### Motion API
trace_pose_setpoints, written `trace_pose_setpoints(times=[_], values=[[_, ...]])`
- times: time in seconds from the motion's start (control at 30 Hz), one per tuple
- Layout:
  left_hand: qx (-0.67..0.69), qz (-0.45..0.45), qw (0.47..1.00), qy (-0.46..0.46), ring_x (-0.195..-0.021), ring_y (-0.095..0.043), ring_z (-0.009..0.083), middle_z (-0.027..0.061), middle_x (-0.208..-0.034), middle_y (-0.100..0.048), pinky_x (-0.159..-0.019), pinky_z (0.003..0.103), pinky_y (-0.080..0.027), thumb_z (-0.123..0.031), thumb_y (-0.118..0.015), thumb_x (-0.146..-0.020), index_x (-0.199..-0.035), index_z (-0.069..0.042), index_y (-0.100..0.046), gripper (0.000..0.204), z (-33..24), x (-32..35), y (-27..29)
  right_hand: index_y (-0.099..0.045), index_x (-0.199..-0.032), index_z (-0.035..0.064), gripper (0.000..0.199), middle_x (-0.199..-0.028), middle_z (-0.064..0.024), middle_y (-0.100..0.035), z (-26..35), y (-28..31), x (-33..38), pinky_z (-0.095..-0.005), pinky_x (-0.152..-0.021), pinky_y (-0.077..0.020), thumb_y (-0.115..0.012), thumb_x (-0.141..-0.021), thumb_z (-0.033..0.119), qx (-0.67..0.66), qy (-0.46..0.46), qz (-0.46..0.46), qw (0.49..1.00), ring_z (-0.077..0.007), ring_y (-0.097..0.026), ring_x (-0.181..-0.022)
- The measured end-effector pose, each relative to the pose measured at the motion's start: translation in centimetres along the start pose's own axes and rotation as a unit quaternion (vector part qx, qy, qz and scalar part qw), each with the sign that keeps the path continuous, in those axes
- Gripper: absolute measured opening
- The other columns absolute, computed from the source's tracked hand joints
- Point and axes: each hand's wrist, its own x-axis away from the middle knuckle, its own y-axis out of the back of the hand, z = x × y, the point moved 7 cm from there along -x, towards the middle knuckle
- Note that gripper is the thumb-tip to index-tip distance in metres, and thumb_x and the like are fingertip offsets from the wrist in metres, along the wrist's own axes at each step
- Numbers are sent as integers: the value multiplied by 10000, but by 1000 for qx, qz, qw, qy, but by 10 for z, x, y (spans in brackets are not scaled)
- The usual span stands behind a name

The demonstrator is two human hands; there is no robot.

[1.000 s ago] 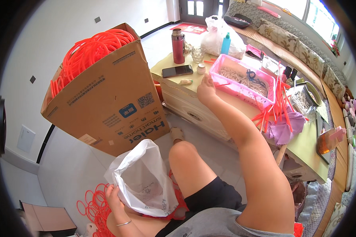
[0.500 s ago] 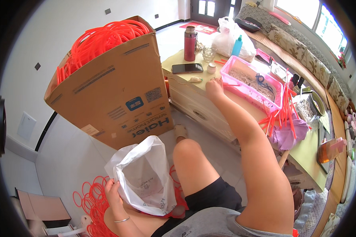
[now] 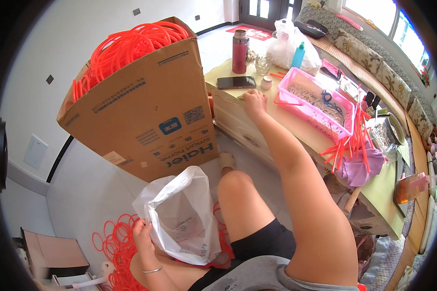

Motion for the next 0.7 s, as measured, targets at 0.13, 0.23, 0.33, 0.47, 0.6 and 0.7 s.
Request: trace_pose_setpoints(times=[0.13,0.23,0.33,0.47,0.6,0.7], values=[[-7,-4,1000,-4,-748,-524,67,2,-836,-621,-699,239,-418,-11,-621,-889,-910,9,-631,31,-4,2,-6,-740,-1018,105,179,-997,-120,-671,-24,-6,-5,-449,-880,-490,-631,-877,121,-88,-34,20,995,-333,-620,-1037],[-24,1,1000,-3,-768,-553,84,19,-849,-635,-726,252,-439,-24,-607,-891,-915,5,-626,43,-5,3,-7,-721,-965,83,122,-972,-138,-659,-27,26,-5,-451,-857,-509,-659,-861,72,-168,10,-57,984,-349,-621,-1002],[-28,-8,1000,-11,-759,-554,87,22,-840,-636,-710,249,-441,-46,-609,-890,-913,6,-627,60,-4,5,5,-693,-894,89,85,-951,-135,-650,6,116,-7,-443,-832,-515,-645,-863,27,-165,136,-224,951,-351,-622,-937],[-1,22,1000,-19,-776,-531,72,4,-851,-622,-715,239,-423,-24,-627,-882,-922,11,-638,54,0,4,-2,-705,-958,98,84,-1012,-124,-686,-71,177,-22,-432,-800,-529,-645,-905,74,-56,72,-272,958,-339,-663,-923],[14,5,1000,-24,-812,-466,64,-32,-859,-554,-714,237,-387,-34,-673,-867,-902,-13,-615,71,-2,7,-2,-709,-1179,108,332,-1247,-126,-676,-97,161,-8,-471,-986,-481,-683,-888,266,101,6,-96,990,-364,-620,-1136],[71,1,997,-13,-798,-519,76,-13,-858,-607,-718,244,-415,-31,-687,-871,-955,11,-652,101,-5,5,-2,-699,-1148,65,309,-1218,-162,-668,-23,150,31,-455,-960,-497,-674,-843,105,-46,135,-75,987,-365,-636,-1098]])
